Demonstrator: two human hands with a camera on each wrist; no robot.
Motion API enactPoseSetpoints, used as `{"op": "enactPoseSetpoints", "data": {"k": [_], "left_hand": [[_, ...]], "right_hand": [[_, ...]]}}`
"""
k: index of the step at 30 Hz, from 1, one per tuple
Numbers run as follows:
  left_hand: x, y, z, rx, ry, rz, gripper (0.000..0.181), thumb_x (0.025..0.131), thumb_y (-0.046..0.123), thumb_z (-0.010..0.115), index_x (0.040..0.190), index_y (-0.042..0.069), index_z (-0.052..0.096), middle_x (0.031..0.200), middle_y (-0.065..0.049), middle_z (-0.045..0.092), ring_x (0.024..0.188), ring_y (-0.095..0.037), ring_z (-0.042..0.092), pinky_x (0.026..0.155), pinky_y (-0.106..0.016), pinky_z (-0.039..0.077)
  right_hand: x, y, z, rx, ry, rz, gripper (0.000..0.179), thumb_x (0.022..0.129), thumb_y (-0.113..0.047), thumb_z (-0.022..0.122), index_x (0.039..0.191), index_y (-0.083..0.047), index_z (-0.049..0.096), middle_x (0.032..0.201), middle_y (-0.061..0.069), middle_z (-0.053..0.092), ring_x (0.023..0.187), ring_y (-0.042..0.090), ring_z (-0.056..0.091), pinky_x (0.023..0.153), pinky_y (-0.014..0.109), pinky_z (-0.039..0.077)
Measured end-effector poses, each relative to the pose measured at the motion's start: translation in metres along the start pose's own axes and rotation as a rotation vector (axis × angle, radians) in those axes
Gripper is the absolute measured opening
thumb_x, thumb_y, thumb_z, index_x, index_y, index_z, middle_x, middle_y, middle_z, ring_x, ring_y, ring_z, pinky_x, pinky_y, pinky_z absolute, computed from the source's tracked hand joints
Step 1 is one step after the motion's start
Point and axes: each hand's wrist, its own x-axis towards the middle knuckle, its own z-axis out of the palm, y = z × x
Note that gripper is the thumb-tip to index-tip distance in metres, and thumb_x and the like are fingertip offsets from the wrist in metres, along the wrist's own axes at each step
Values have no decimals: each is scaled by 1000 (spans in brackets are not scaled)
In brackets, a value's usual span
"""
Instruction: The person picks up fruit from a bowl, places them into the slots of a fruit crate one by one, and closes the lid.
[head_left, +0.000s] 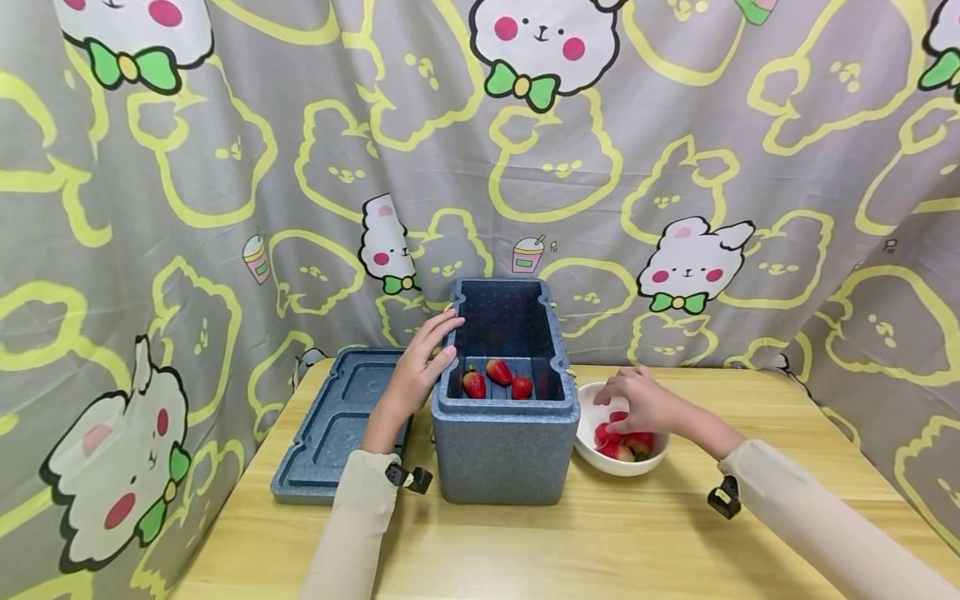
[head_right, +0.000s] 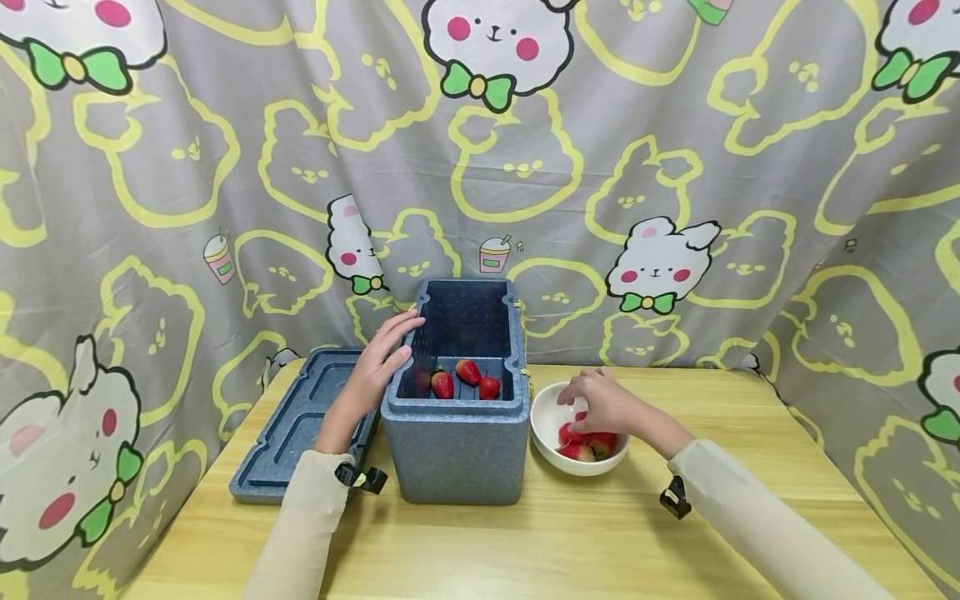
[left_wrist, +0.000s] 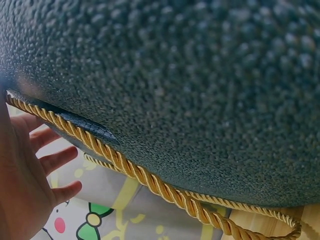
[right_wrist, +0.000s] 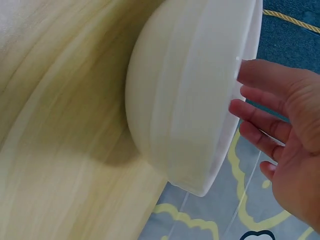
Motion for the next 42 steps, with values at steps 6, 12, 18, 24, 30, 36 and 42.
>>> {"op": "enactPoseSetpoints", "data": {"k": [6,12,18,24,30,36,42], "left_hand": [[1,-1,1,-1,-6,1,49,105,32,44,151,16,50,164,-2,35,152,-25,32,122,-59,26],[0,1,0,1,-8,5,49,105,32,45,151,16,50,164,-2,36,152,-25,33,122,-59,26],[0,0,0,3,-1,5,47,105,32,45,151,21,50,164,-2,36,152,-25,33,122,-59,27],[0,0,0,-1,3,5,47,105,32,46,151,22,50,164,-1,36,152,-24,33,122,-59,27],[0,0,0,-6,2,9,48,105,31,45,151,17,50,164,-1,36,152,-24,33,122,-60,26],[0,-1,1,-8,2,11,48,105,31,45,151,16,50,164,-3,36,152,-25,33,122,-60,27],[0,0,0,0,0,3,48,105,32,46,151,20,50,164,-2,36,152,-24,33,122,-60,26]], "right_hand": [[-2,2,6,-32,-50,9,35,71,-22,92,101,-8,79,99,1,78,91,17,54,82,41,32],[-2,3,11,-42,-49,16,37,71,-24,92,101,-6,79,98,3,78,89,16,51,82,41,32],[2,5,19,-76,-27,14,37,72,-27,92,100,-7,79,95,2,77,88,16,50,82,41,32],[5,5,25,-82,-8,-1,35,72,-29,92,97,-8,80,93,-1,77,90,16,52,82,40,31],[8,2,30,-85,10,-43,32,70,-28,92,93,-10,79,93,-2,76,90,19,55,80,40,31],[11,2,32,-90,-6,-33,27,71,-26,91,91,-13,78,91,-4,73,89,18,54,81,41,32],[10,1,32,-84,-21,-20,26,73,-26,90,91,-13,78,92,-5,74,91,19,55,81,40,32]]}}
